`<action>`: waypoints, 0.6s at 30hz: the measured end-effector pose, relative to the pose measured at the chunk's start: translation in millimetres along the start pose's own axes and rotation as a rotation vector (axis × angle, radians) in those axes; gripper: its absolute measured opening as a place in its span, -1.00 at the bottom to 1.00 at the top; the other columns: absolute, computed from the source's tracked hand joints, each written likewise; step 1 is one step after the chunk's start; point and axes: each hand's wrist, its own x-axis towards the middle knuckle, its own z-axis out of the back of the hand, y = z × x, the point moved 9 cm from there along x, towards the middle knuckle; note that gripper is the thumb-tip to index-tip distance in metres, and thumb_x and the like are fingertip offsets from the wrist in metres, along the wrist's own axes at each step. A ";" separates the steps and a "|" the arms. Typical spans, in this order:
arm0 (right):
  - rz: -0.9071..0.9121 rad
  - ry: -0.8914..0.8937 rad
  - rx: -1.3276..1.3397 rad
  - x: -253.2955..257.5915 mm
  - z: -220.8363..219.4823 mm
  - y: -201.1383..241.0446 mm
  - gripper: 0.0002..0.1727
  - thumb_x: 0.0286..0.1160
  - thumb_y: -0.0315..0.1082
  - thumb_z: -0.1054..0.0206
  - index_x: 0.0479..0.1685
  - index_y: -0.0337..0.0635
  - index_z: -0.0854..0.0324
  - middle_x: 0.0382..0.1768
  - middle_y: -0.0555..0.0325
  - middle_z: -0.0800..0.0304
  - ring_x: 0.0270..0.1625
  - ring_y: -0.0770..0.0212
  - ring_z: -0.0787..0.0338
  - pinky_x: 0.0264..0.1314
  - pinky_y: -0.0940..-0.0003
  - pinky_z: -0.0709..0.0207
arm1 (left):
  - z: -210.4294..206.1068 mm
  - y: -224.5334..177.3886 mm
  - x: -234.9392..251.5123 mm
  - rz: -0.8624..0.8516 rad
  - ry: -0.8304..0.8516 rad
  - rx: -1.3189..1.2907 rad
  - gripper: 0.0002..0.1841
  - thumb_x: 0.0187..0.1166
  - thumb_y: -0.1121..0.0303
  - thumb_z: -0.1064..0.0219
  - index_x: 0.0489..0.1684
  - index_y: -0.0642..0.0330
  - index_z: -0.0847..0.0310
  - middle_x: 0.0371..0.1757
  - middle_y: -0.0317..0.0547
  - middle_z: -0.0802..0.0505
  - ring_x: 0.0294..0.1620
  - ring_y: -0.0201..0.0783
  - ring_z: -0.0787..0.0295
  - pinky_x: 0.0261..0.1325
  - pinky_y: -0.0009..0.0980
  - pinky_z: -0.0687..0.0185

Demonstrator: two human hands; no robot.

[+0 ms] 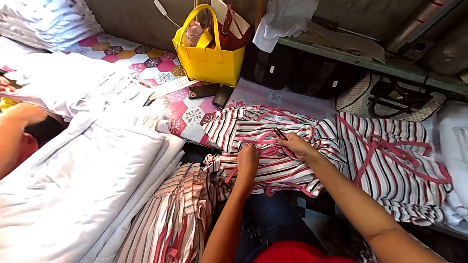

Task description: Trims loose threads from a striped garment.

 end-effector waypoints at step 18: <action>0.125 -0.123 -0.428 3.7 -1.6 16.7 -0.70 0.78 -0.30 -0.19 0.09 -0.37 -0.71 -0.13 -0.11 -0.78 -0.07 0.12 -0.73 0.15 0.12 -0.57 | 34.5 -9.6 -43.7 -0.087 0.009 0.079 -0.57 0.64 0.18 -0.39 0.23 0.40 -0.73 0.27 0.30 -0.78 0.41 0.23 -0.65 0.48 0.15 -0.49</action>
